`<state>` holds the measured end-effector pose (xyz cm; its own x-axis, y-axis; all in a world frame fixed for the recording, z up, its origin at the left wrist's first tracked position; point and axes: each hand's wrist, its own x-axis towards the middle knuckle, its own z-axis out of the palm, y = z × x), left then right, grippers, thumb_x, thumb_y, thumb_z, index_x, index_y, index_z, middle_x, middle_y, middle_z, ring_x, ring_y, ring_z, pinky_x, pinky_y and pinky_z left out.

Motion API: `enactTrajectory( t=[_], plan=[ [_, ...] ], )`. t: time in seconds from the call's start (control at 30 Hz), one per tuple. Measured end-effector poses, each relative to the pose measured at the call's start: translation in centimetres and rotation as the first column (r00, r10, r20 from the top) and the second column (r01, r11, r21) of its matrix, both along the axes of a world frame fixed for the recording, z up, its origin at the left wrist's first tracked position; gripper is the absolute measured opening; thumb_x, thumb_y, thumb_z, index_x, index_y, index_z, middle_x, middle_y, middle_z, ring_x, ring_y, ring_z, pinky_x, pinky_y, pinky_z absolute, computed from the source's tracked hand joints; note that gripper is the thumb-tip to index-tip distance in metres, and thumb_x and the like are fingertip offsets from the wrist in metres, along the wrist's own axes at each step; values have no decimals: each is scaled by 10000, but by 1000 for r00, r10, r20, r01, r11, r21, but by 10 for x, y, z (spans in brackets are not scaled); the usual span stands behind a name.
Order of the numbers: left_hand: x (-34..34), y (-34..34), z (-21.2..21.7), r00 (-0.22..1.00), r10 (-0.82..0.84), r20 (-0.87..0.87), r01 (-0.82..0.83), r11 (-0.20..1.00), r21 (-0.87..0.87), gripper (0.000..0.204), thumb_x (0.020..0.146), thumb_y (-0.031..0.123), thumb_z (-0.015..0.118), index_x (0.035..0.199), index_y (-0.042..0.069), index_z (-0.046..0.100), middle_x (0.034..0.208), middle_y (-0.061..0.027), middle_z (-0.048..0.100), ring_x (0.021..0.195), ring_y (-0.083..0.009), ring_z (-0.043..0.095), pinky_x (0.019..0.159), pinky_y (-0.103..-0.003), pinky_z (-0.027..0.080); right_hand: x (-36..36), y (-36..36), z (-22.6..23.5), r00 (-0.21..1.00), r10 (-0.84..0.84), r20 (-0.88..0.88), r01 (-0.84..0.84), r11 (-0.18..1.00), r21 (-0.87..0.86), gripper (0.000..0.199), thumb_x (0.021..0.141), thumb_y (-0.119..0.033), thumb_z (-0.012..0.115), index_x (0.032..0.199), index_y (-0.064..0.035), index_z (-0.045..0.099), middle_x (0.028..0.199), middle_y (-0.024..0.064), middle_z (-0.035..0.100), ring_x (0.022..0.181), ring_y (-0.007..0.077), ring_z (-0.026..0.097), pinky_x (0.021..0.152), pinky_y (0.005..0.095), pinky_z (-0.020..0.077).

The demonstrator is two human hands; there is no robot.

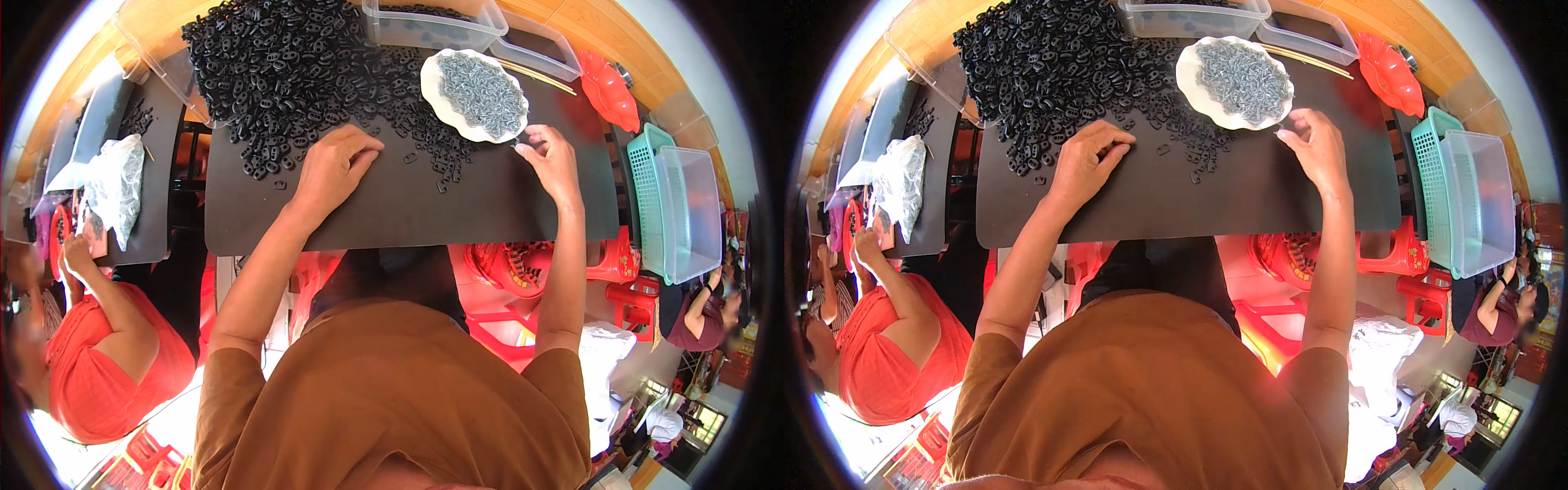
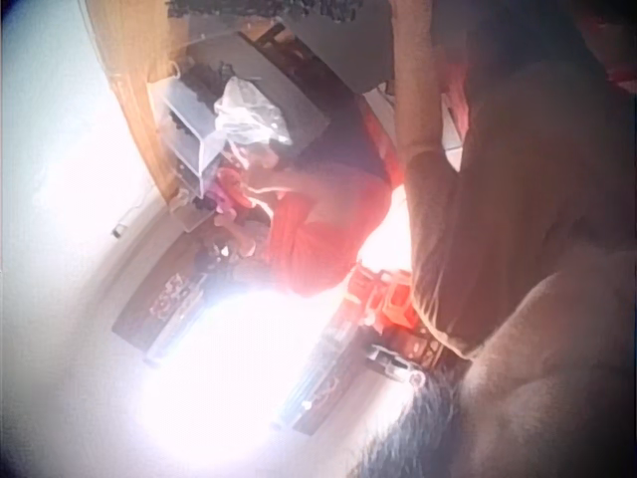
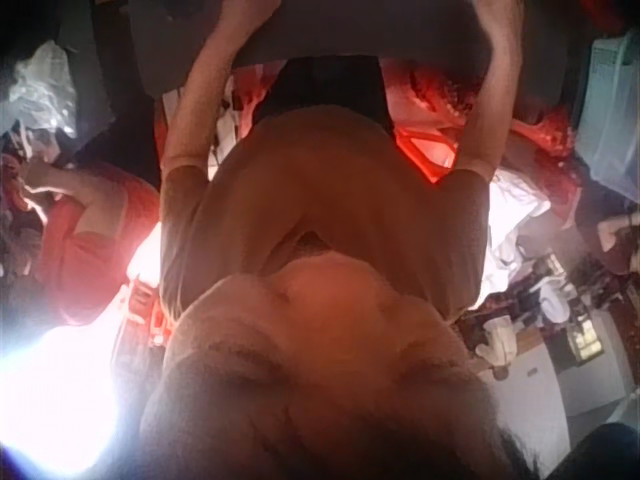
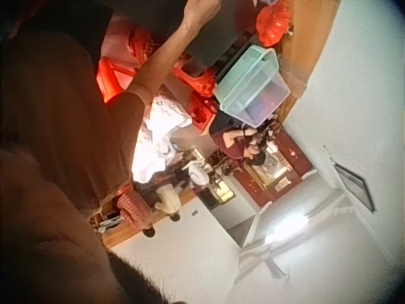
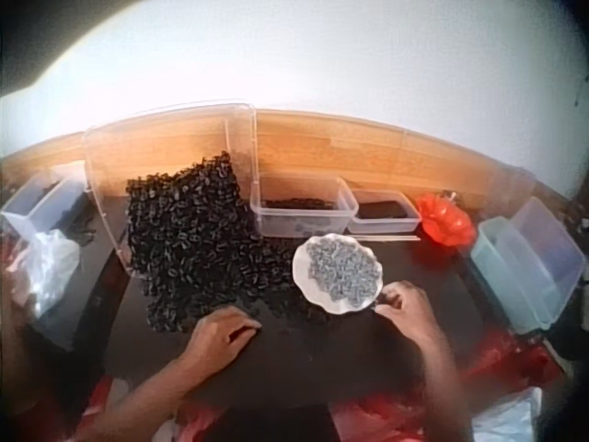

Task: The person sits at a table and repeatedly picks up small black plastic rings and thin metal pins. They insert the pins into the rings by hand and place the assembled units into a white bowl.

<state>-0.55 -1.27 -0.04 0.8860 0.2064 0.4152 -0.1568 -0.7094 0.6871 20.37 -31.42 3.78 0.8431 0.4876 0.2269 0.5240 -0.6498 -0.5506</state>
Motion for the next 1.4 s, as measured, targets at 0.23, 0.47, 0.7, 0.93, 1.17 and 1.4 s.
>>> enactTrajectory(
  t=[0.23, 0.47, 0.7, 0.93, 1.17, 1.4],
  plan=[
    [5, -21, 8, 999, -44, -3, 44, 995, 88, 222, 821, 129, 735, 1031, 67, 696, 896, -60, 639, 709, -195, 607, 645, -312, 514, -10, -1, -24, 991, 80, 111, -86, 995, 51, 131, 806, -57, 720, 912, -12, 658, 842, 88, 631, 686, 202, 603, 652, 339, 482],
    [23, -31, 5, 998, -57, -33, 62, 980, 192, 179, 816, 155, 728, 974, 86, 681, 905, -62, 633, 826, -278, 645, 713, -388, 517, -27, 6, -25, 934, 173, 313, -182, 983, -3, 84, 860, -114, 666, 867, -39, 628, 842, 116, 609, 757, 337, 610, 677, 419, 489],
    [19, -29, 6, 998, -57, -17, 59, 972, 226, 85, 846, 100, 674, 923, 74, 651, 914, -71, 608, 904, -289, 619, 748, -401, 508, -34, 11, -22, 914, 216, 344, -170, 973, -159, 109, 883, -142, 643, 881, -51, 582, 849, 114, 572, 801, 342, 596, 653, 444, 472],
    [17, -22, 9, 994, -105, -21, 108, 979, 172, 92, 833, 60, 674, 902, 49, 614, 902, -90, 599, 911, -308, 591, 771, -417, 487, -25, 6, -33, 946, 91, 312, -144, 978, 150, 77, 926, -96, 586, 912, -20, 578, 789, 138, 566, 677, 301, 586, 612, 389, 469],
    [18, -20, 1, 989, -118, 88, 104, 983, 153, 88, 821, 22, 685, 891, 30, 632, 846, -96, 602, 801, -301, 596, 693, -393, 485, -43, 0, -29, 997, -13, 72, -25, 861, 508, 23, 932, -15, 591, 920, -1, 604, 776, 51, 634, 618, 99, 600, 570, 244, 480],
    [14, -22, -1, 996, -72, 58, 73, 997, -24, 181, 822, -14, 679, 994, 36, 661, 877, -94, 633, 781, -261, 614, 685, -348, 504, -105, -30, -18, 980, 197, -18, -177, 912, 371, 78, 816, 38, 700, 841, 14, 630, 769, 48, 641, 695, 91, 608, 625, 242, 482]
  ],
)
